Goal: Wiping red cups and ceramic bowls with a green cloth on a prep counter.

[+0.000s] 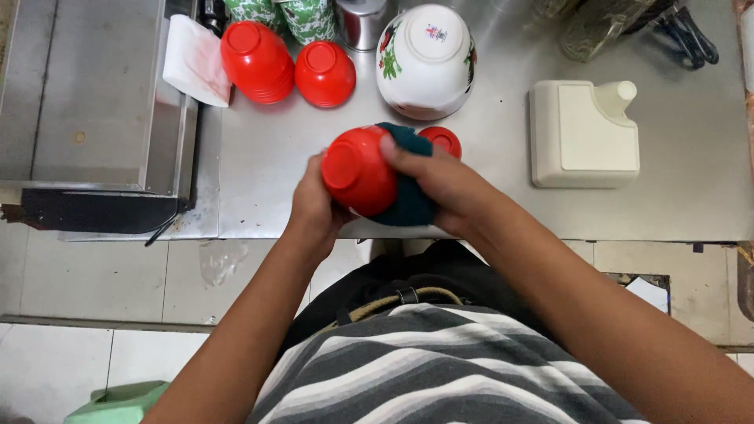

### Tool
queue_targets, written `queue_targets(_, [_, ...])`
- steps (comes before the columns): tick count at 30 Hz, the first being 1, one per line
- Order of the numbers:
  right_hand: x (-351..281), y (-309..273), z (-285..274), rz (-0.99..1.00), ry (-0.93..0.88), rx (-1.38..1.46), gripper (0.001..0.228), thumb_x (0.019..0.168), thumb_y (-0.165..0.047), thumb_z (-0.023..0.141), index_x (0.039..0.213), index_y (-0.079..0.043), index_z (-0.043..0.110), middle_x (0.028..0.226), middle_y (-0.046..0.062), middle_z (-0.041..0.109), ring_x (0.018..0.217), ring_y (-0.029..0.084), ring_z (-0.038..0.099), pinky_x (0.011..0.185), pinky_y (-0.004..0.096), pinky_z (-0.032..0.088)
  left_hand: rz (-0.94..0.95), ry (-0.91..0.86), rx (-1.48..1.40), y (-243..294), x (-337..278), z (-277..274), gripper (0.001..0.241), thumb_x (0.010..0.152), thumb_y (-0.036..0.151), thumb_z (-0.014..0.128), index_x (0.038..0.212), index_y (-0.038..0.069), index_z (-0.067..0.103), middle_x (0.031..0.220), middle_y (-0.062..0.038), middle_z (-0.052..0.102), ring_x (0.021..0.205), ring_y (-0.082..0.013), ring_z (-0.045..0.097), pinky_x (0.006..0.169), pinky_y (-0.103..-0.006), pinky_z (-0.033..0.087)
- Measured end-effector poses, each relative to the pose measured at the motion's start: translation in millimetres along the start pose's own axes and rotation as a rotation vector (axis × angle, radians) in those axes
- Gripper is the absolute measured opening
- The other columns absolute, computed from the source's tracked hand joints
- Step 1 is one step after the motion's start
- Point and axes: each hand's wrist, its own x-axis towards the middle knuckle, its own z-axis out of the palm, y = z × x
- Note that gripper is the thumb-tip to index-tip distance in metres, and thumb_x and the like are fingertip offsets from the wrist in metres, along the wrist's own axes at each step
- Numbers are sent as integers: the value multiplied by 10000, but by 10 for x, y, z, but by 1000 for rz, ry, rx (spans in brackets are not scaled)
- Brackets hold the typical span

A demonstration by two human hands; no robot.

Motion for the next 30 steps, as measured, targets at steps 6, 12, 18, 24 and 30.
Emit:
queue_targets(6, [110,167,19,70,256,-215,530,924,-451,631,1264,-45,626,1143,159,720,959,282,717,803,433,604,32,-20,188,203,-148,198,558,928,477,551,1261,34,611,1071,-128,711,901,-227,708,763,-364,581])
queue_targets(12, [12,147,-76,94,109,-91,530,907,-424,655,1307,-80,602,1189,118,713,1004,220,727,861,400,614,49,267,2,6,240,19,664,920,533,516,1219,-60,514,1038,-221,677,870,-295,720,734,-402,612])
queue_targets(18, [-67,53,-117,141,166,190,533,887,-422,656,1302,-95,587,1181,144,728,965,262,757,825,437,637,-100,274,-205,190,152,313,688,899,602,443,1239,4,450,1143,-224,633,1057,-337,682,893,-511,590])
queue_targets(24, [-141,-43,-552,84,357,13,505,851,-473,717,1209,-122,657,944,79,727,734,213,694,625,395,590,-57,-69,-417,191,501,78,871,842,696,363,1349,4,518,1332,-208,658,1170,-389,672,921,-549,548])
queue_targets(30, [-628,-427,-891,-120,682,-589,483,824,-334,818,1219,-126,634,922,22,707,781,219,720,543,462,604,-25,-84,-134,474,268,-45,911,872,751,488,1356,-15,586,1339,-222,680,1165,-338,696,993,-501,575])
